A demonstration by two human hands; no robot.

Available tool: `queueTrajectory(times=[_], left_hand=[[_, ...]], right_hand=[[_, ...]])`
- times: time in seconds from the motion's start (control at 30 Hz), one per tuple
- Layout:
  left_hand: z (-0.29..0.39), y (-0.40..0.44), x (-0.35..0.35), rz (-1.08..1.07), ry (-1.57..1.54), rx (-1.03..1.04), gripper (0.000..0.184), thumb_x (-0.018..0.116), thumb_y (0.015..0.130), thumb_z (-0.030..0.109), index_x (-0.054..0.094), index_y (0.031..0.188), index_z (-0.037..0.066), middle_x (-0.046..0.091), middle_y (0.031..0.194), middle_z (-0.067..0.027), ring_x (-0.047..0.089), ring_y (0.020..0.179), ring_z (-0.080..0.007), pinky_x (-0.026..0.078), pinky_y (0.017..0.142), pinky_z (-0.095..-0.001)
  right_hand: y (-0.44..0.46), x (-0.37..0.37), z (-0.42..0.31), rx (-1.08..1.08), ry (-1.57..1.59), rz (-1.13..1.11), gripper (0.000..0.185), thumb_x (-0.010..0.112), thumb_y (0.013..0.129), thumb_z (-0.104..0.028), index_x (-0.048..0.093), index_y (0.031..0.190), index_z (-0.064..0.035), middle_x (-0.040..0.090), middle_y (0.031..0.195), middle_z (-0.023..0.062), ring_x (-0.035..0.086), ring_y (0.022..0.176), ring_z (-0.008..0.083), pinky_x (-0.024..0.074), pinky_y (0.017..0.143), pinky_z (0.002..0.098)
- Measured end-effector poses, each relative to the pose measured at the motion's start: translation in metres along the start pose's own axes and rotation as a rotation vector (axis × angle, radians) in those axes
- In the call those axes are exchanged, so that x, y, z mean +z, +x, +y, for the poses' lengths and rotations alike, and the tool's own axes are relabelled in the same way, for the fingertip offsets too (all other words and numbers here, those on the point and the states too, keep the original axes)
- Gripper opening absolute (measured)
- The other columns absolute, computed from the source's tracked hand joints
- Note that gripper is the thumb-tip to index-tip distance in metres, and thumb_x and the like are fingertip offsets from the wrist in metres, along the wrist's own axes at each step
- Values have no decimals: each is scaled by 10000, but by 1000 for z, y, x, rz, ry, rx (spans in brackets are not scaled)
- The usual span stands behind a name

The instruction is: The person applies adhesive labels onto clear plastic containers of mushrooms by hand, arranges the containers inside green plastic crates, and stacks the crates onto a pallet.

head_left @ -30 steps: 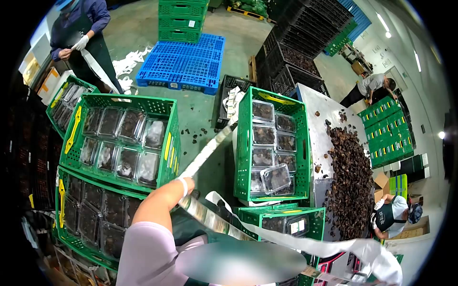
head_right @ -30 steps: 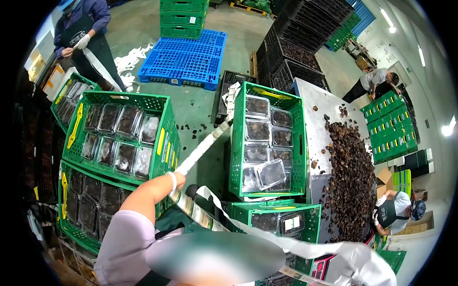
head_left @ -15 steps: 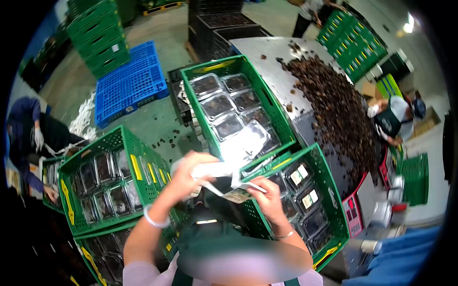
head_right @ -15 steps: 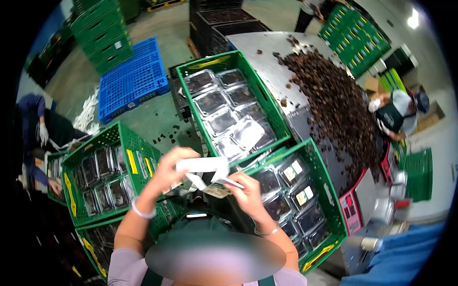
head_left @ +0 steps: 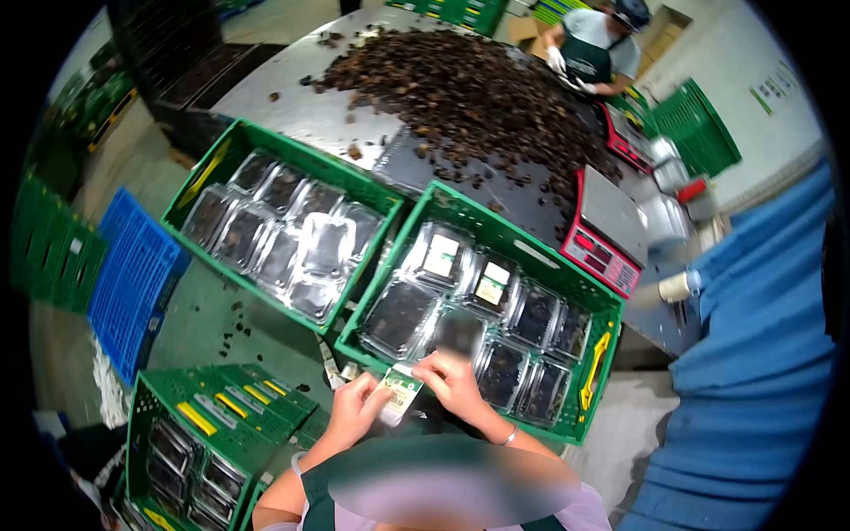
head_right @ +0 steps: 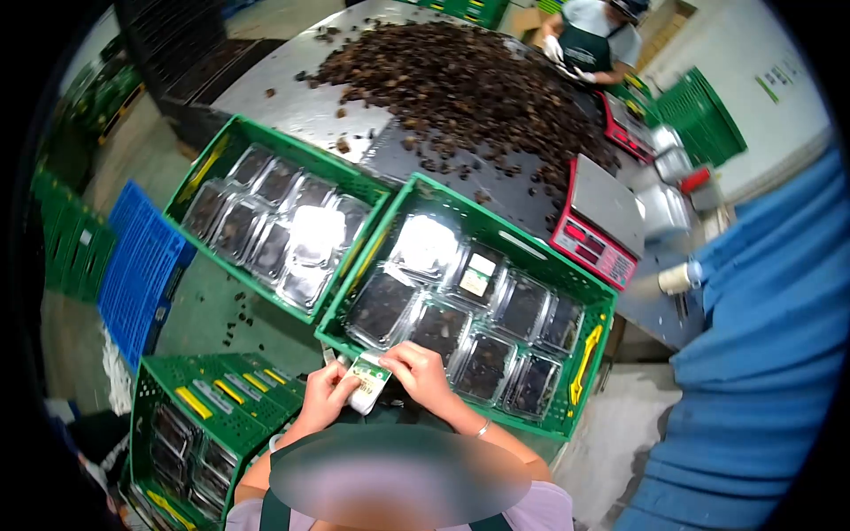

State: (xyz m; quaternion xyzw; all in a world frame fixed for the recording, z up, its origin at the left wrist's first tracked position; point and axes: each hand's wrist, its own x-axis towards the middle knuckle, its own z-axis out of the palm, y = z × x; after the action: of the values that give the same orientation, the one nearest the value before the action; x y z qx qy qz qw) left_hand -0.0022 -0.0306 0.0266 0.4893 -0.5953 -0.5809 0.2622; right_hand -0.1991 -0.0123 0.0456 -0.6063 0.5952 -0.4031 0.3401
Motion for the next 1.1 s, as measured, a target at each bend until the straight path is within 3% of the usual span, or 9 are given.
queueTrajectory(times=[0.07,0.17,0.27,0.33,0.57,0.73,0.87,0.97,1.1], left_hand=[[24,17,2,-25,341,405,406,720,693,197,564,1028,29,605,1021,-132,557,967,-303,434,824,-365],[39,39,27,-143,96,494,760,794,619,235,422,1242,8,551,1180,-152,495,1153,-292,385,963,-363],[29,40,45,-426,-58,76,475,739,727,219,520,1085,-4,637,992,-145,632,852,-203,472,752,-305],[27,42,42,-546,70,91,248,617,831,194,555,944,-17,636,851,-124,624,765,-196,462,685,-299],[14,40,60,-489,-168,9,279,556,852,81,546,1109,-27,618,1028,-145,597,898,-169,450,775,-270],[5,47,70,-391,-43,-78,229,560,826,17,615,1044,-22,647,998,-125,602,880,-126,462,769,-255],[16,56,90,-393,-5,4,134,595,817,45,630,929,-20,657,853,-88,600,777,-113,462,689,-247],[21,61,98,-503,49,25,154,634,818,120,619,913,-1,649,813,-91,598,734,-117,459,664,-251],[43,61,92,-770,236,10,234,554,863,132,548,1083,51,606,803,-43,558,718,-103,455,658,-260]], right_hand=[[-7,-8,6,107,32,73,88,643,792,-115,629,781,-29,588,722,98,593,634,242,459,557,311],[-22,-14,7,-193,-180,-71,63,632,784,-99,642,769,-39,594,753,95,601,653,217,457,558,315],[-5,-75,9,3,-19,107,94,644,772,-122,633,757,-31,584,734,100,592,645,233,452,557,325],[10,-127,50,297,86,395,133,664,754,-150,629,763,-22,580,725,106,581,637,251,449,562,328],[4,-189,227,368,-863,159,374,771,601,-313,600,818,-60,606,815,105,598,783,326,473,661,408],[3,-172,189,171,-981,408,442,779,607,-302,605,926,-51,587,806,119,608,723,285,478,620,388],[-29,-110,73,303,175,-53,214,685,768,-230,622,848,-41,602,701,94,586,602,214,457,559,318],[-50,-92,64,268,84,-75,153,627,813,-162,603,770,-17,589,654,84,545,579,135,429,546,309],[-24,-193,107,335,-431,365,199,563,833,-253,570,796,-58,572,807,135,578,744,292,457,658,388]])
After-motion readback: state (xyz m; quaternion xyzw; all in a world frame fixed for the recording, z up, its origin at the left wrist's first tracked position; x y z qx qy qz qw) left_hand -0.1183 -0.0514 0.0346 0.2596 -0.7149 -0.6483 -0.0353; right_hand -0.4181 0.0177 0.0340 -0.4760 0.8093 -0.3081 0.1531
